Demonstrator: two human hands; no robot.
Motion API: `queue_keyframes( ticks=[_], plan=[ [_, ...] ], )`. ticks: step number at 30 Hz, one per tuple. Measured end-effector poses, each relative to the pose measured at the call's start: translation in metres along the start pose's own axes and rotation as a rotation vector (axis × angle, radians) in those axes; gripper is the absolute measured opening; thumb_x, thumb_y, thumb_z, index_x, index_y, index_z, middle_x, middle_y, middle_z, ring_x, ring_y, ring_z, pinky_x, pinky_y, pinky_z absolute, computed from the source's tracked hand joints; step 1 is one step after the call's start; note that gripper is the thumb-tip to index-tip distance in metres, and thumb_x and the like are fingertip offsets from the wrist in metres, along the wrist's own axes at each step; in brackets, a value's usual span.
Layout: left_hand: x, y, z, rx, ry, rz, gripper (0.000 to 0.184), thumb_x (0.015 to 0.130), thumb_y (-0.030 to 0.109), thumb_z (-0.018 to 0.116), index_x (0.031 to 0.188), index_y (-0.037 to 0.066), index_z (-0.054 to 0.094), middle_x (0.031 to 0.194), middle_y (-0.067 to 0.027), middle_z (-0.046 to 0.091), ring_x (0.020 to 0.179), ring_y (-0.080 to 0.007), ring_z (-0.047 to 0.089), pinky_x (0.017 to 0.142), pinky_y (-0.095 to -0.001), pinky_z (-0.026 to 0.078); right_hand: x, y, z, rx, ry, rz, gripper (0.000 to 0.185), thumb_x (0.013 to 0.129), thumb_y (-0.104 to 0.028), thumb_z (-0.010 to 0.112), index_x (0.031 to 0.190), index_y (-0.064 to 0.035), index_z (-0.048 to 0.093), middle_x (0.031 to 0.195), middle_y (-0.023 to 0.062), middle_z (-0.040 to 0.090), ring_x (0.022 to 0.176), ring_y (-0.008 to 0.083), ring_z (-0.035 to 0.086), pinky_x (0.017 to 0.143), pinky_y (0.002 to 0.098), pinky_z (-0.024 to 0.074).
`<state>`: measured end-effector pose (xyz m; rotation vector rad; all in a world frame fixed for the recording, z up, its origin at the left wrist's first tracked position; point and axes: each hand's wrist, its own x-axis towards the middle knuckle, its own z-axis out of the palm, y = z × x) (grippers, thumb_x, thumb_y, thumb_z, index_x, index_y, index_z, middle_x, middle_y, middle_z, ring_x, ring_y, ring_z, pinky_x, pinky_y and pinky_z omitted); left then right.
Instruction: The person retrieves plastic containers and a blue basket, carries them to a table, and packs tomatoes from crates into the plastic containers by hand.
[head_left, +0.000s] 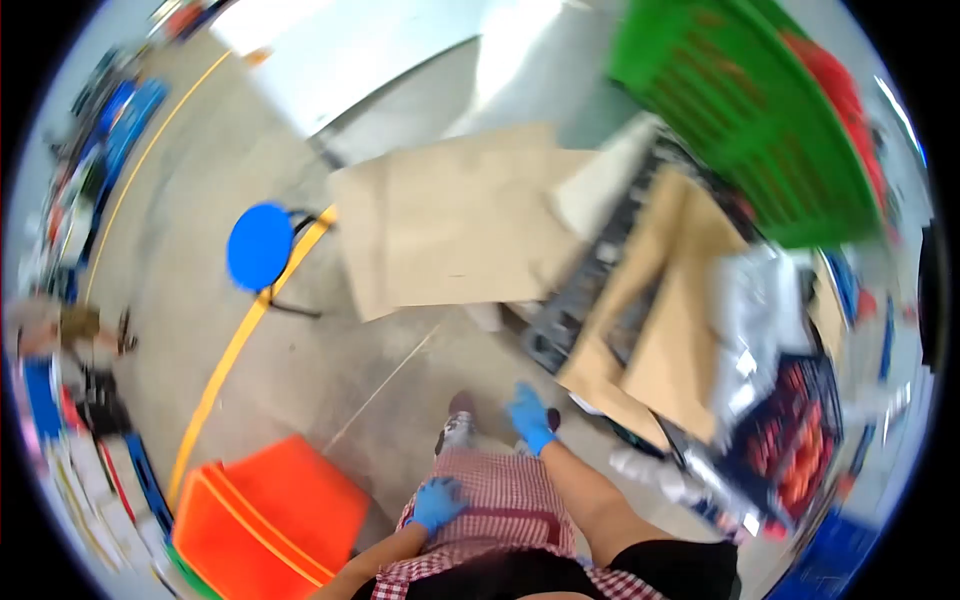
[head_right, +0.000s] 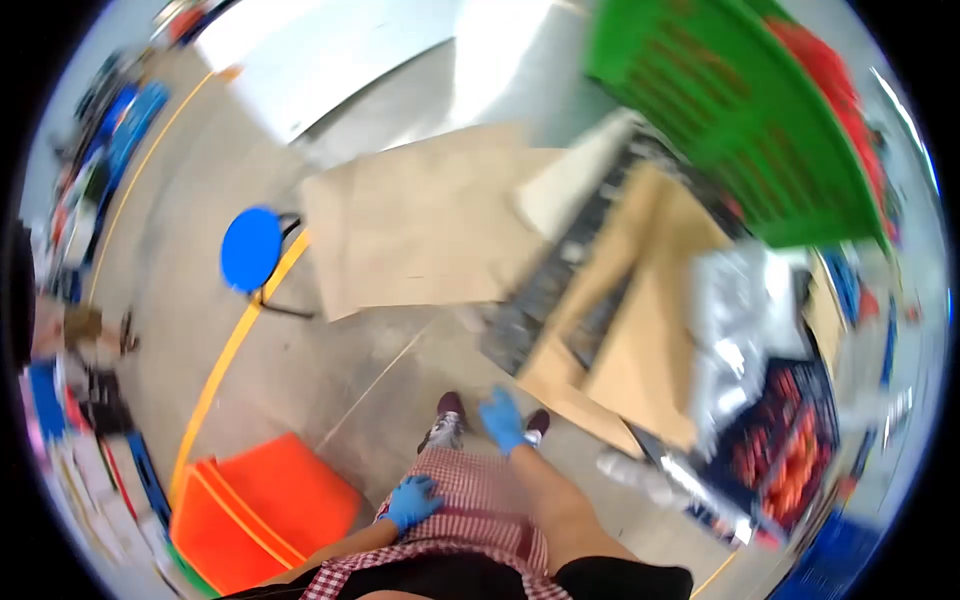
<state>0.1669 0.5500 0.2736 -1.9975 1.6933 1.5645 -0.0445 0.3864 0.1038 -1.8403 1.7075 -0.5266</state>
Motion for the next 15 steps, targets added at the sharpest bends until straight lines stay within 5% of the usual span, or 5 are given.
queue_keyframes(
  ticks=[2, 4, 10, 13, 15],
  plan=[
    [0.007, -0.002, -0.013, -0.173, -0.204, -0.033, 0.063, 0.080, 0.046, 0.061, 0.129, 0.007, 0.051, 0.134, -0.0126, 0.048, 0.120, -0.0361, 0.045, 0.101, -0.0474, 0.036, -0.056, -0.082, -0.118, 0.148, -0.677, 0.411, 0.041, 0.085, -0.027, 0.056, 0.116, -0.0005, 0.057, 0.111, 0.0203, 0.062, 0.103, 0.0357, 0.058, 0.097, 0.0408, 0.0403],
    [0.007, 0.025, -0.034, -0.582, -0.125, -0.137, 0.060, 0.086, 0.040, 0.058, 0.132, 0.004, 0.047, 0.135, -0.0119, 0.048, 0.121, -0.0314, 0.046, 0.103, -0.0418, 0.034, -0.127, -0.061, -0.153, 0.113, -0.756, 0.245, 0.050, 0.084, -0.035, 0.054, 0.121, -0.0023, 0.054, 0.113, 0.0203, 0.061, 0.103, 0.0375, 0.059, 0.092, 0.0439, 0.0445],
    [0.113, 0.065, -0.114, -0.201, 0.088, 0.518, 0.065, 0.089, 0.046, 0.055, 0.138, 0.007, 0.039, 0.138, -0.0123, 0.043, 0.123, -0.0258, 0.044, 0.103, -0.0426, 0.035, -0.248, -0.024, -0.331, 0.440, 0.022, 0.994, 0.037, 0.081, -0.024, 0.064, 0.110, -0.0017, 0.063, 0.106, 0.0149, 0.065, 0.093, 0.0229, 0.063, 0.082, 0.0333, 0.0487],
    [0.058, 0.224, -0.166, -1.226, -0.017, 0.035, 0.067, 0.089, 0.052, 0.052, 0.138, 0.010, 0.037, 0.140, -0.0107, 0.040, 0.127, -0.0279, 0.040, 0.103, -0.0469, 0.033, -0.263, -0.011, -0.376, 0.686, 0.233, 0.968, 0.036, 0.083, -0.022, 0.064, 0.113, -0.0008, 0.061, 0.107, 0.0108, 0.065, 0.091, 0.0202, 0.062, 0.082, 0.0329, 0.0491],
    [0.062, 0.257, -0.152, -1.227, -0.273, -0.003, 0.069, 0.088, 0.055, 0.051, 0.137, 0.009, 0.037, 0.140, -0.0106, 0.039, 0.129, -0.0299, 0.036, 0.103, -0.0479, 0.033, -0.230, -0.048, -0.421, 0.851, 0.245, 0.864, 0.036, 0.085, -0.021, 0.063, 0.114, 0.0011, 0.060, 0.107, 0.0111, 0.064, 0.092, 0.0199, 0.062, 0.082, 0.0326, 0.0492]
  ],
)
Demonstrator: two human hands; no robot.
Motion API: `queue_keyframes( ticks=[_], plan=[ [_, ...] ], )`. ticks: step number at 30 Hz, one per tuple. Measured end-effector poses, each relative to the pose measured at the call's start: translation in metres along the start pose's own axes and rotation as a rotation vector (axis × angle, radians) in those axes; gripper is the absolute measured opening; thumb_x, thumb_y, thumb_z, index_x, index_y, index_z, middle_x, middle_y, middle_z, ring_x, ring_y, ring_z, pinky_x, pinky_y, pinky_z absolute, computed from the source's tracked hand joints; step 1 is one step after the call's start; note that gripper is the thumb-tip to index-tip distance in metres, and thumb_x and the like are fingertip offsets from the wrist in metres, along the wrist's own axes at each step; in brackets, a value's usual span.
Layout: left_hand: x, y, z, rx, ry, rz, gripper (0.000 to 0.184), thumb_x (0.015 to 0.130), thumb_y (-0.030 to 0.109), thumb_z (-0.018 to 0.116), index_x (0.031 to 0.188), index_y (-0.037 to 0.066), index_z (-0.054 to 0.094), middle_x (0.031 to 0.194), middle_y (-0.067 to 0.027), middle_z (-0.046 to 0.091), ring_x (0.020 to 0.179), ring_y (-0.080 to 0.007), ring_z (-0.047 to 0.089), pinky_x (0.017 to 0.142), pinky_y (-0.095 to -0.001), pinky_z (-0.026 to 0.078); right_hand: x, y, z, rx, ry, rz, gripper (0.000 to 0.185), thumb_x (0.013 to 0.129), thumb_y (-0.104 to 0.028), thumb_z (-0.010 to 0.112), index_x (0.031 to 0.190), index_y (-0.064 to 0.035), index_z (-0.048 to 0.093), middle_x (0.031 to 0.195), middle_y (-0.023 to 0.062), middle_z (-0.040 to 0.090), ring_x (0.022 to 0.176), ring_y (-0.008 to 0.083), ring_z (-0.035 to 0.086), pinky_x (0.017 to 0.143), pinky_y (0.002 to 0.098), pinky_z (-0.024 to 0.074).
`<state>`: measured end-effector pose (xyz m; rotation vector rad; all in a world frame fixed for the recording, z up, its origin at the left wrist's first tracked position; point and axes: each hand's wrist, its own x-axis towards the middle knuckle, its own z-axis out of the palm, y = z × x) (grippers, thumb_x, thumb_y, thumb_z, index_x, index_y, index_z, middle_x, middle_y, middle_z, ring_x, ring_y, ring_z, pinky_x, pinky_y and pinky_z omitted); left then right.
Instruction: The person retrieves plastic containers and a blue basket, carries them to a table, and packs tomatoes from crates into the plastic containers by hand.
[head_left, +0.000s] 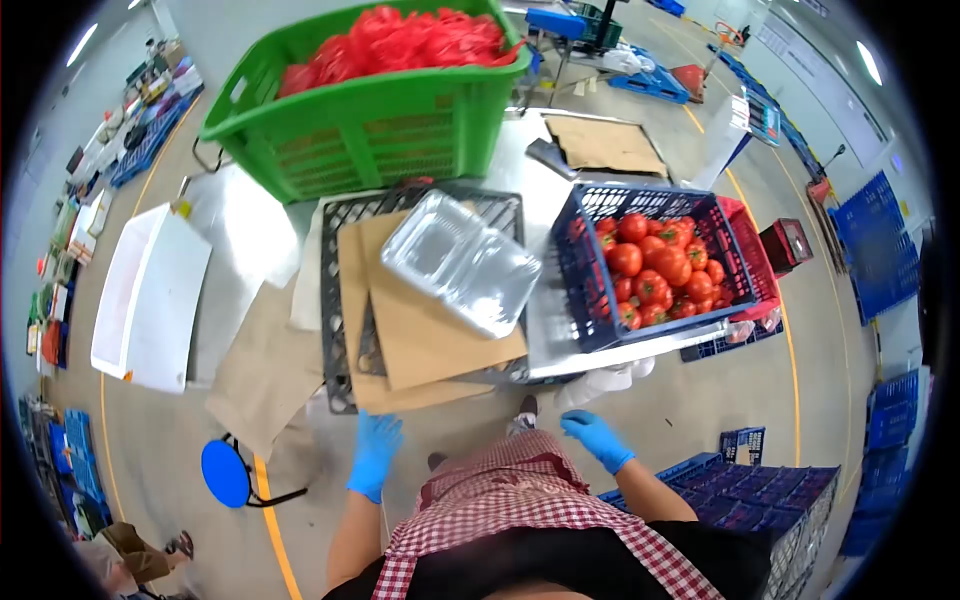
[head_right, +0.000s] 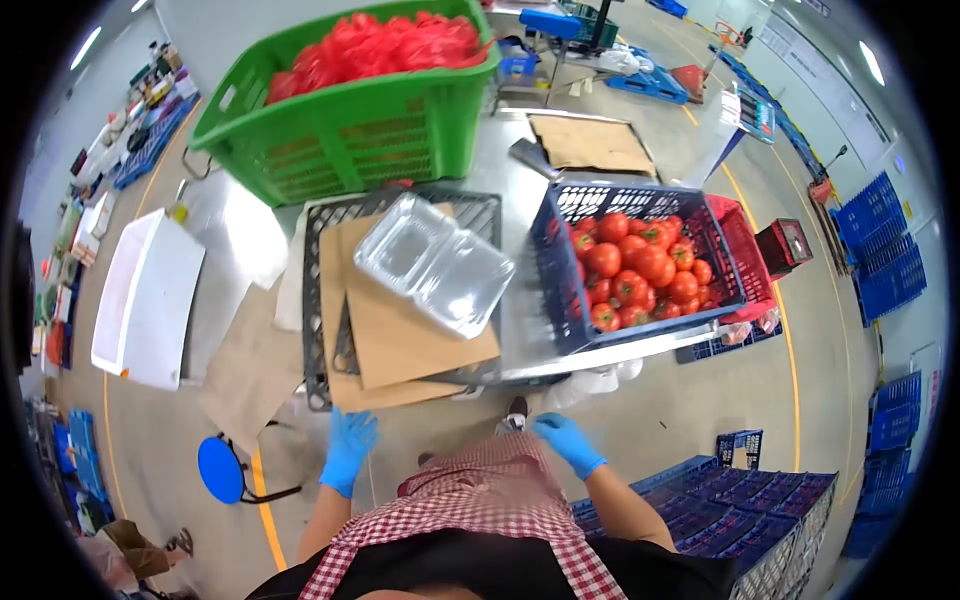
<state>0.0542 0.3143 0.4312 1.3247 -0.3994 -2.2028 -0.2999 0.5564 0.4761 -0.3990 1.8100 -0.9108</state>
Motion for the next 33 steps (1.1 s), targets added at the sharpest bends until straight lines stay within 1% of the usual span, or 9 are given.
queue_keyframes(
  ticks=[4, 7, 11, 13, 16, 19, 25, 29, 33],
  plan=[
    [0.036, -0.045, 0.067, -0.175, -0.070, -0.148, 0.052, 0.088, 0.047, 0.056, 0.127, 0.013, 0.046, 0.136, -0.0088, 0.043, 0.126, -0.0291, 0.041, 0.103, -0.0473, 0.034, 0.022, -0.073, 0.009, -0.027, -0.194, -0.317, 0.043, 0.086, -0.026, 0.062, 0.119, 0.0003, 0.056, 0.109, 0.0112, 0.063, 0.099, 0.0181, 0.060, 0.087, 0.0328, 0.0471],
    [0.044, -0.058, 0.141, -0.169, 0.201, 0.028, 0.051, 0.086, 0.045, 0.060, 0.123, 0.012, 0.050, 0.128, -0.0077, 0.050, 0.119, -0.0247, 0.048, 0.100, -0.0422, 0.038, 0.031, -0.141, -0.008, -0.105, -0.169, -0.562, 0.042, 0.085, -0.020, 0.063, 0.121, 0.0000, 0.054, 0.111, 0.0135, 0.062, 0.098, 0.0194, 0.060, 0.087, 0.0330, 0.0474],
    [0.080, -0.063, 0.132, -0.357, 0.017, 0.133, 0.047, 0.085, 0.035, 0.064, 0.123, 0.010, 0.053, 0.119, -0.0083, 0.058, 0.107, -0.0260, 0.056, 0.090, -0.0367, 0.047, 0.092, -0.174, -0.030, -0.088, -0.177, -0.709, 0.045, 0.085, -0.016, 0.062, 0.125, -0.0002, 0.051, 0.115, 0.0130, 0.060, 0.104, 0.0193, 0.057, 0.091, 0.0327, 0.0444],
    [0.094, -0.068, 0.108, -0.388, 0.210, 0.271, 0.050, 0.082, 0.023, 0.068, 0.126, 0.006, 0.051, 0.120, -0.0089, 0.057, 0.108, -0.0267, 0.055, 0.089, -0.0392, 0.048, 0.118, -0.209, -0.031, -0.251, -0.002, -0.775, 0.059, 0.083, -0.023, 0.066, 0.132, 0.0003, 0.043, 0.122, 0.0193, 0.055, 0.113, 0.0263, 0.053, 0.096, 0.0364, 0.0409],
    [0.074, -0.042, 0.124, -0.330, 0.488, 0.448, 0.053, 0.077, 0.013, 0.071, 0.125, 0.002, 0.051, 0.120, -0.0107, 0.056, 0.106, -0.0267, 0.056, 0.089, -0.0390, 0.049, 0.169, -0.230, -0.015, -0.491, 0.186, -0.782, 0.087, 0.076, -0.040, 0.071, 0.139, 0.0039, 0.029, 0.127, 0.0298, 0.046, 0.117, 0.0389, 0.048, 0.098, 0.0421, 0.0389],
    [0.060, -0.009, 0.119, -0.339, 0.533, 0.543, 0.055, 0.075, 0.007, 0.072, 0.125, 0.000, 0.051, 0.119, -0.0124, 0.056, 0.105, -0.0274, 0.056, 0.089, -0.0403, 0.049, 0.220, -0.215, 0.021, -0.458, 0.056, -0.741, 0.088, 0.072, -0.041, 0.072, 0.134, 0.0088, 0.033, 0.116, 0.0315, 0.053, 0.103, 0.0401, 0.056, 0.087, 0.0411, 0.0463],
    [0.069, 0.041, 0.039, -0.428, 0.406, 0.640, 0.049, 0.076, 0.004, 0.067, 0.123, -0.002, 0.052, 0.116, -0.0138, 0.058, 0.105, -0.0298, 0.056, 0.092, -0.0443, 0.046, 0.240, -0.195, 0.067, -0.500, -0.535, -0.386, 0.067, 0.077, -0.051, 0.064, 0.111, 0.0062, 0.056, 0.100, 0.0266, 0.063, 0.086, 0.0352, 0.063, 0.077, 0.0421, 0.0485],
    [0.052, 0.064, 0.006, -0.325, 0.358, 0.668, 0.047, 0.082, 0.017, 0.064, 0.124, 0.000, 0.052, 0.118, -0.0134, 0.058, 0.108, -0.0289, 0.054, 0.097, -0.0435, 0.041, 0.210, -0.215, 0.096, -0.420, -0.440, -0.282, 0.056, 0.087, -0.047, 0.057, 0.110, 0.0037, 0.059, 0.100, 0.0155, 0.066, 0.091, 0.0232, 0.063, 0.078, 0.0345, 0.0487],
    [0.020, 0.083, 0.000, -0.228, 0.388, 0.467, 0.050, 0.090, 0.034, 0.050, 0.128, 0.002, 0.050, 0.126, -0.0133, 0.054, 0.114, -0.0283, 0.051, 0.099, -0.0421, 0.038, 0.198, -0.221, 0.102, -0.367, -0.396, -0.338, 0.049, 0.090, -0.044, 0.051, 0.107, 0.0019, 0.059, 0.094, 0.0168, 0.065, 0.087, 0.0263, 0.062, 0.077, 0.0385, 0.0481]
  ],
)
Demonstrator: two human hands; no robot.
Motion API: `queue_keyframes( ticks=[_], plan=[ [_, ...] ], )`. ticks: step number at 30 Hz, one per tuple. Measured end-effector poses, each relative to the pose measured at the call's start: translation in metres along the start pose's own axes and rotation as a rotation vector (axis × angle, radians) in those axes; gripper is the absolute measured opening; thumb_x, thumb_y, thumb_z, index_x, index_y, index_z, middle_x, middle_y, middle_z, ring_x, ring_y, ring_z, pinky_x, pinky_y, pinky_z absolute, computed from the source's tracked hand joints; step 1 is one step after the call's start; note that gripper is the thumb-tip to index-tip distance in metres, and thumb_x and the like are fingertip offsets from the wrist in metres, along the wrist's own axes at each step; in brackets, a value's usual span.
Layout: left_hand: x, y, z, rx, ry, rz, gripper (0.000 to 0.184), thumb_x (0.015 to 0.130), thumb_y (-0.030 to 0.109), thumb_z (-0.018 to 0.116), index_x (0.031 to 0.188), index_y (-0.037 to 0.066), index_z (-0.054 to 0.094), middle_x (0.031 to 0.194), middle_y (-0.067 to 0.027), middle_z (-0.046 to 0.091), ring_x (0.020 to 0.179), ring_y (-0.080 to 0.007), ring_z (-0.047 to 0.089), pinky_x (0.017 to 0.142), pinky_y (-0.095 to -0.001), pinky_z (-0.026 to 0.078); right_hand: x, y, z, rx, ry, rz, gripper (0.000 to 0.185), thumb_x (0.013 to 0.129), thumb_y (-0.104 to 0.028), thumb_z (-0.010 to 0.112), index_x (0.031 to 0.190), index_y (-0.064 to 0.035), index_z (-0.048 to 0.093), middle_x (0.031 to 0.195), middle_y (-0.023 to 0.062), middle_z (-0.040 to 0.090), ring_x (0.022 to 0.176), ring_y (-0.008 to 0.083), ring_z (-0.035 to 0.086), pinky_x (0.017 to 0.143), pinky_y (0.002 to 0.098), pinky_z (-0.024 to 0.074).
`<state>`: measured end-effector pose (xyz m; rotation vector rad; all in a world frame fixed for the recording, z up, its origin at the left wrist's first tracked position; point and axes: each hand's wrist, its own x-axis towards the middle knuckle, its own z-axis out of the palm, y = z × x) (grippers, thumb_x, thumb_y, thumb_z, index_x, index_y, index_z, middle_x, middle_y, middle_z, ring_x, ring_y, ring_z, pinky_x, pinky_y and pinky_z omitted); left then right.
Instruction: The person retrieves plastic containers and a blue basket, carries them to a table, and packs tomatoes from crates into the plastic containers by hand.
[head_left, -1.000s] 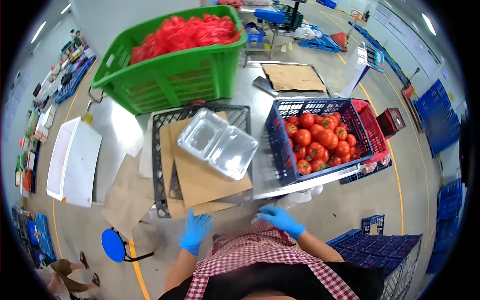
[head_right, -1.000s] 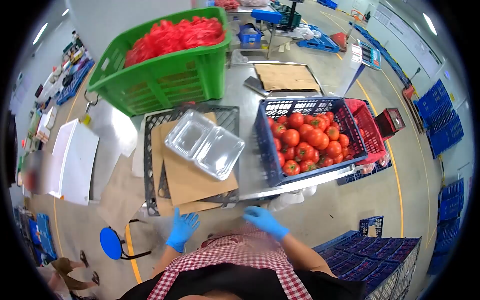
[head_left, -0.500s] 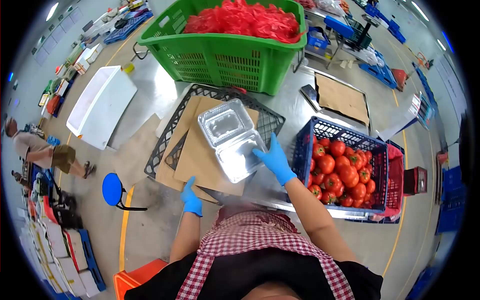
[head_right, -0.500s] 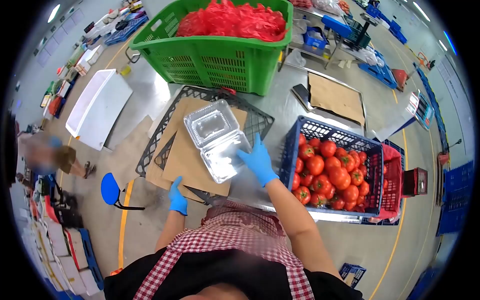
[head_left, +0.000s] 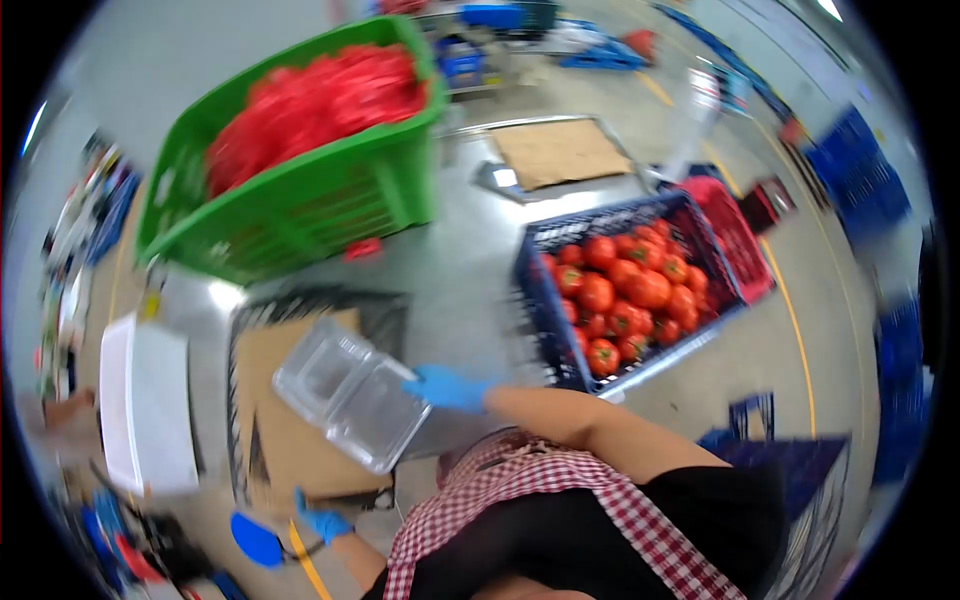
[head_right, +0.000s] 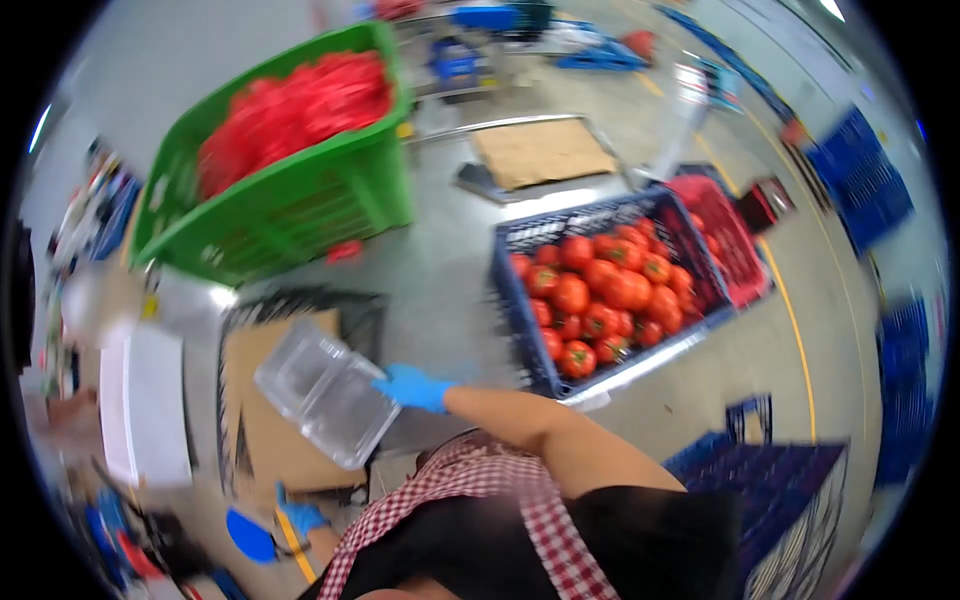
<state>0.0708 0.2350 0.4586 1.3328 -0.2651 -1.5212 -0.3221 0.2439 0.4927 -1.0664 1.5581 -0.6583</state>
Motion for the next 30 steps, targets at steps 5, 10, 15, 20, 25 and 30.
queue_keyframes(
  ticks=[5, 10, 15, 20, 25, 30],
  plan=[
    [0.056, -0.016, -0.045, 0.098, -0.032, 0.040, 0.050, 0.092, 0.042, 0.047, 0.127, 0.006, 0.053, 0.127, -0.0126, 0.054, 0.112, -0.0290, 0.053, 0.100, -0.0432, 0.039, -0.010, 0.010, 0.004, 0.112, 0.141, 0.045, 0.045, 0.090, -0.040, 0.052, 0.105, 0.0009, 0.060, 0.090, 0.0178, 0.064, 0.082, 0.0286, 0.062, 0.074, 0.0402, 0.0484],
    [0.061, -0.072, 0.025, 0.314, -0.229, -0.270, 0.046, 0.092, 0.043, 0.045, 0.122, 0.010, 0.057, 0.123, -0.0104, 0.058, 0.107, -0.0283, 0.057, 0.097, -0.0428, 0.041, -0.041, 0.052, 0.005, 0.204, 0.411, 0.112, 0.045, 0.088, -0.041, 0.053, 0.104, -0.0001, 0.060, 0.089, 0.0167, 0.065, 0.082, 0.0298, 0.063, 0.074, 0.0413, 0.0483],
    [0.017, -0.176, 0.106, 0.645, -0.468, -0.518, 0.043, 0.092, 0.041, 0.046, 0.120, 0.011, 0.058, 0.121, -0.0102, 0.059, 0.105, -0.0280, 0.057, 0.095, -0.0423, 0.042, -0.067, 0.097, 0.004, 0.231, 0.467, 0.126, 0.054, 0.084, -0.042, 0.057, 0.114, 0.0030, 0.054, 0.107, 0.0232, 0.061, 0.099, 0.0356, 0.059, 0.086, 0.0433, 0.0453],
    [-0.079, -0.290, 0.154, 0.945, -0.726, -0.686, 0.040, 0.091, 0.039, 0.046, 0.117, 0.011, 0.059, 0.118, -0.0100, 0.060, 0.102, -0.0277, 0.058, 0.093, -0.0418, 0.043, -0.159, 0.091, -0.031, 0.125, 0.229, -0.022, 0.061, 0.083, -0.042, 0.059, 0.123, 0.0029, 0.050, 0.117, 0.0219, 0.059, 0.106, 0.0338, 0.056, 0.090, 0.0436, 0.0431],
    [-0.192, -0.410, 0.178, 1.220, -0.964, -0.810, 0.038, 0.090, 0.037, 0.047, 0.114, 0.011, 0.059, 0.115, -0.0097, 0.061, 0.100, -0.0273, 0.059, 0.090, -0.0413, 0.043, -0.295, 0.186, -0.085, 0.167, -0.305, -0.249, 0.045, 0.087, -0.030, 0.058, 0.119, 0.0014, 0.054, 0.112, 0.0136, 0.060, 0.097, 0.0206, 0.057, 0.085, 0.0353, 0.0474],
    [-0.269, -0.496, 0.214, 1.461, -1.142, -0.795, 0.035, 0.089, 0.036, 0.048, 0.112, 0.011, 0.060, 0.112, -0.0095, 0.062, 0.097, -0.0270, 0.059, 0.088, -0.0408, 0.044, -0.439, 0.328, -0.115, 0.316, 0.451, -0.020, 0.045, 0.084, -0.035, 0.058, 0.114, -0.0017, 0.060, 0.103, 0.0117, 0.065, 0.087, 0.0227, 0.060, 0.080, 0.0360, 0.0469]
  ],
)
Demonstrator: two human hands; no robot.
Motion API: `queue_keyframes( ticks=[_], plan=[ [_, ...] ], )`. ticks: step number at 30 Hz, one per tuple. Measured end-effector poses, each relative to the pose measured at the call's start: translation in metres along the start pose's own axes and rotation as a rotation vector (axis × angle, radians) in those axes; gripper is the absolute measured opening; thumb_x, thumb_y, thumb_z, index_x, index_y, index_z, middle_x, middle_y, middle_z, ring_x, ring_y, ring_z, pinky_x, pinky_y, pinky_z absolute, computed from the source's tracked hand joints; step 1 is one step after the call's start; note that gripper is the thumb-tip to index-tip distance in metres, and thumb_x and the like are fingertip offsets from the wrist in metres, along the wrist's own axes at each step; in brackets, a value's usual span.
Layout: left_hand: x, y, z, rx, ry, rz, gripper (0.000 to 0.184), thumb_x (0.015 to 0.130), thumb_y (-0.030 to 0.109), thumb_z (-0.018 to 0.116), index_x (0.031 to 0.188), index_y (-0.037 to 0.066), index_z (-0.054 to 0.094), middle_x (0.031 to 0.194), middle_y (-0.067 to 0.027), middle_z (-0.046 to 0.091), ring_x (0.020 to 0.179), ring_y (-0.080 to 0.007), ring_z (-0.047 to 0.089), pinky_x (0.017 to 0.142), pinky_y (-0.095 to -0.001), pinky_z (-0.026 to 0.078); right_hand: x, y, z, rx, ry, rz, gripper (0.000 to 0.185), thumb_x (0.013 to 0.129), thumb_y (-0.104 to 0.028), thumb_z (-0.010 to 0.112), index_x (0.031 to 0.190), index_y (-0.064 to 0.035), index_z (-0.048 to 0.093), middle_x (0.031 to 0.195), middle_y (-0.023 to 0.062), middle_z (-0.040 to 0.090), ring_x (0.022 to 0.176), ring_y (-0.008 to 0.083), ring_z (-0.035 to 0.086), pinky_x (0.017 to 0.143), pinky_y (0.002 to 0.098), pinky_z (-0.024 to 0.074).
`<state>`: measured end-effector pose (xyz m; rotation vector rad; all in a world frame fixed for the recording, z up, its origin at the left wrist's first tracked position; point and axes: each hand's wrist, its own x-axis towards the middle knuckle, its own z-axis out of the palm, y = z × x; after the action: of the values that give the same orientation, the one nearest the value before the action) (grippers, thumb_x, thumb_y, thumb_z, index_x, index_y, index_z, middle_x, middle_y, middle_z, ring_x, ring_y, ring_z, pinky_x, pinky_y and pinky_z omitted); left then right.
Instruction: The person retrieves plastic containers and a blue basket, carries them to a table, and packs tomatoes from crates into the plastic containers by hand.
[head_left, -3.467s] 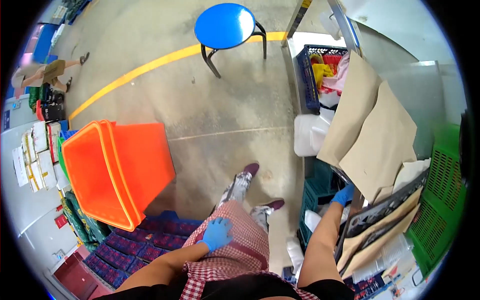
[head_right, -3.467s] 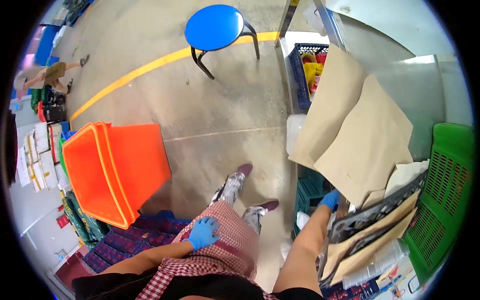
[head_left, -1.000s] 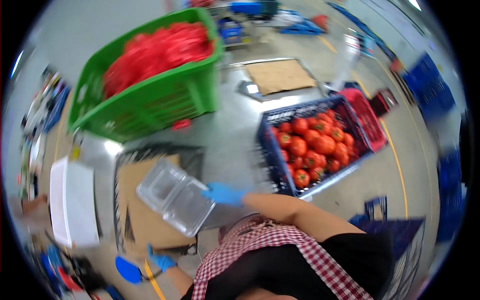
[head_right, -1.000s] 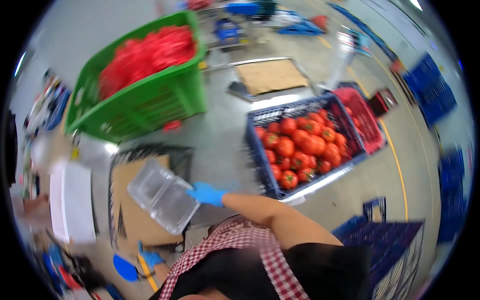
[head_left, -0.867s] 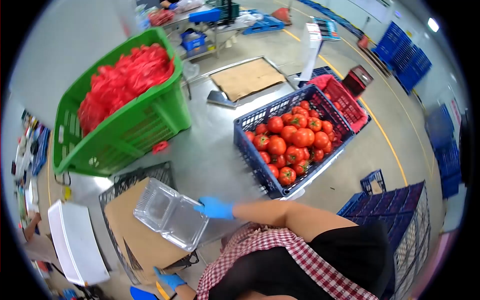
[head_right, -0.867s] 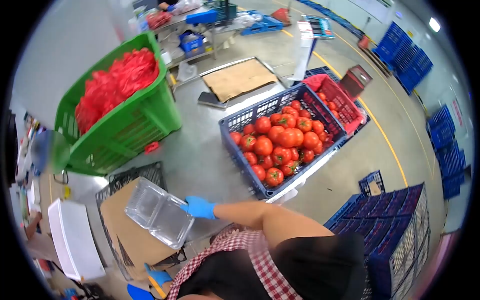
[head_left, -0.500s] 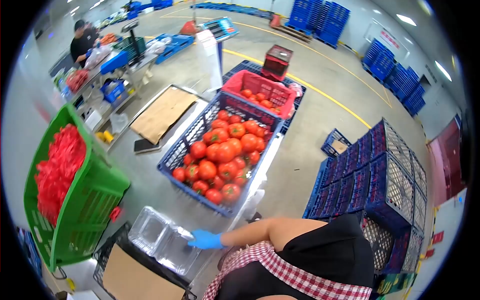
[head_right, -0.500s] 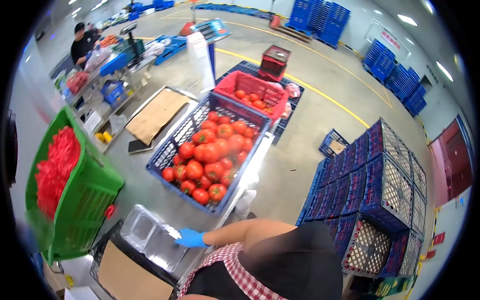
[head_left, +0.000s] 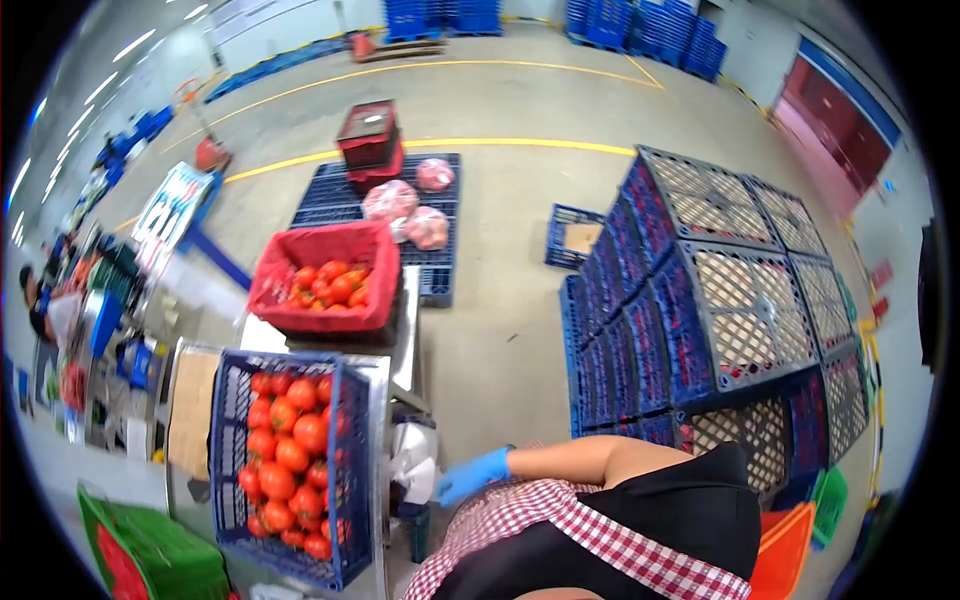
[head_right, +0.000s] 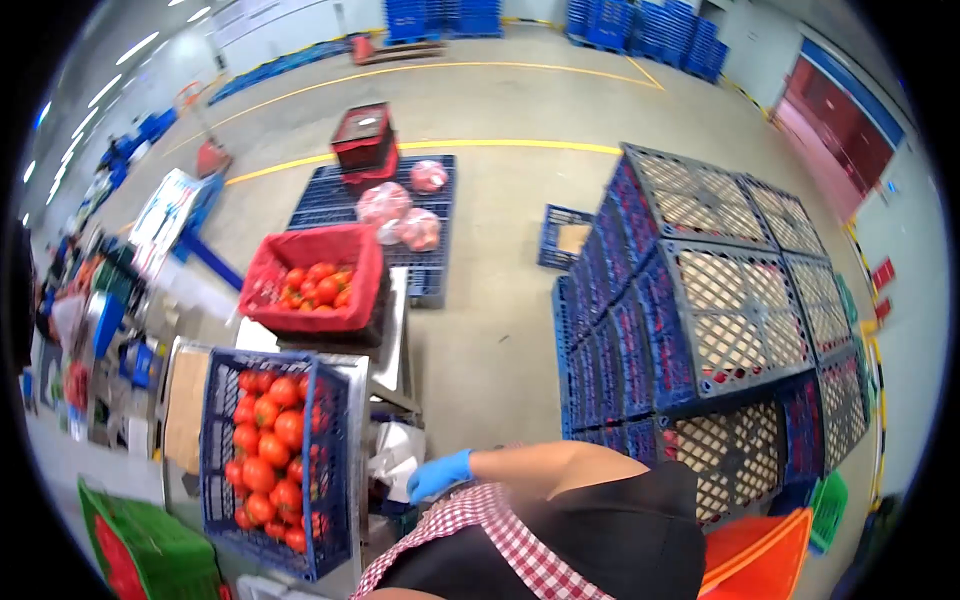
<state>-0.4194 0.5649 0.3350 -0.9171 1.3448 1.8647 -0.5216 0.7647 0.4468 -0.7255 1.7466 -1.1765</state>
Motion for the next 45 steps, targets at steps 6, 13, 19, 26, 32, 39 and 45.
queue_keyframes(
  ticks=[6, 13, 19, 26, 32, 39, 45],
  plan=[
    [0.065, 0.092, 0.042, 0.250, 0.064, 0.045, 0.032, 0.088, 0.034, 0.049, 0.108, 0.012, 0.061, 0.108, -0.0092, 0.063, 0.094, -0.0266, 0.060, 0.085, -0.0402, 0.045, -0.109, 0.030, -0.129, 0.125, 0.482, 0.216, 0.043, 0.089, -0.036, 0.054, 0.114, -0.0014, 0.060, 0.114, 0.0161, 0.062, 0.105, 0.0285, 0.058, 0.093, 0.0383, 0.0431],
    [0.179, 0.185, 0.096, 0.467, 0.158, 0.012, 0.028, 0.087, 0.031, 0.051, 0.105, 0.012, 0.062, 0.104, -0.0089, 0.064, 0.091, -0.0261, 0.061, 0.082, -0.0395, 0.046, -0.151, 0.083, -0.225, 0.359, 0.657, 0.213, 0.040, 0.091, -0.033, 0.052, 0.114, -0.0014, 0.060, 0.115, 0.0140, 0.061, 0.106, 0.0251, 0.057, 0.094, 0.0366, 0.0422],
    [0.300, 0.261, 0.169, 0.698, 0.142, -0.092, 0.025, 0.086, 0.029, 0.052, 0.101, 0.012, 0.063, 0.101, -0.0087, 0.065, 0.088, -0.0257, 0.062, 0.080, -0.0389, 0.047, -0.182, 0.166, -0.357, 0.245, 0.735, 0.480, 0.045, 0.089, -0.040, 0.052, 0.116, -0.0048, 0.059, 0.119, 0.0175, 0.059, 0.107, 0.0295, 0.057, 0.094, 0.0384, 0.0420],
    [0.425, 0.402, 0.299, 0.884, 0.005, -0.083, 0.022, 0.085, 0.027, 0.053, 0.098, 0.013, 0.064, 0.097, -0.0083, 0.066, 0.084, -0.0253, 0.063, 0.076, -0.0382, 0.048, -0.269, 0.267, -0.457, 0.066, 0.978, 0.746, 0.039, 0.087, -0.036, 0.049, 0.098, -0.0033, 0.067, 0.103, 0.0213, 0.064, 0.095, 0.0365, 0.061, 0.086, 0.0417, 0.0464],
    [0.557, 0.538, 0.426, 0.696, 0.014, 0.063, 0.019, 0.084, 0.024, 0.054, 0.095, 0.013, 0.065, 0.093, -0.0081, 0.067, 0.081, -0.0249, 0.063, 0.074, -0.0375, 0.049, -0.314, 0.296, -0.492, 0.476, 0.670, 1.333, 0.031, 0.086, -0.026, 0.049, 0.102, -0.0067, 0.068, 0.105, 0.0195, 0.064, 0.094, 0.0372, 0.063, 0.082, 0.0450, 0.0505],
    [0.683, 0.595, 0.571, 1.535, -0.422, 0.656, 0.014, 0.082, 0.021, 0.057, 0.081, 0.010, 0.067, 0.072, -0.0077, 0.063, 0.062, -0.0226, 0.058, 0.057, -0.0359, 0.047, -0.339, 0.492, -0.623, 0.252, 0.554, 1.019, 0.031, 0.084, -0.025, 0.052, 0.100, -0.0052, 0.068, 0.108, 0.0199, 0.063, 0.096, 0.0387, 0.062, 0.081, 0.0453, 0.0502],
    [0.728, 0.660, 0.694, 1.628, -0.150, 0.351, 0.013, 0.083, 0.019, 0.056, 0.084, 0.010, 0.066, 0.072, -0.0069, 0.062, 0.062, -0.0211, 0.057, 0.055, -0.0343, 0.046, -0.417, 0.523, -0.891, -0.331, 0.787, 1.012, 0.019, 0.077, -0.021, 0.057, 0.083, -0.0062, 0.066, 0.082, 0.0183, 0.065, 0.078, 0.0317, 0.065, 0.067, 0.0424, 0.0502]
  ],
)
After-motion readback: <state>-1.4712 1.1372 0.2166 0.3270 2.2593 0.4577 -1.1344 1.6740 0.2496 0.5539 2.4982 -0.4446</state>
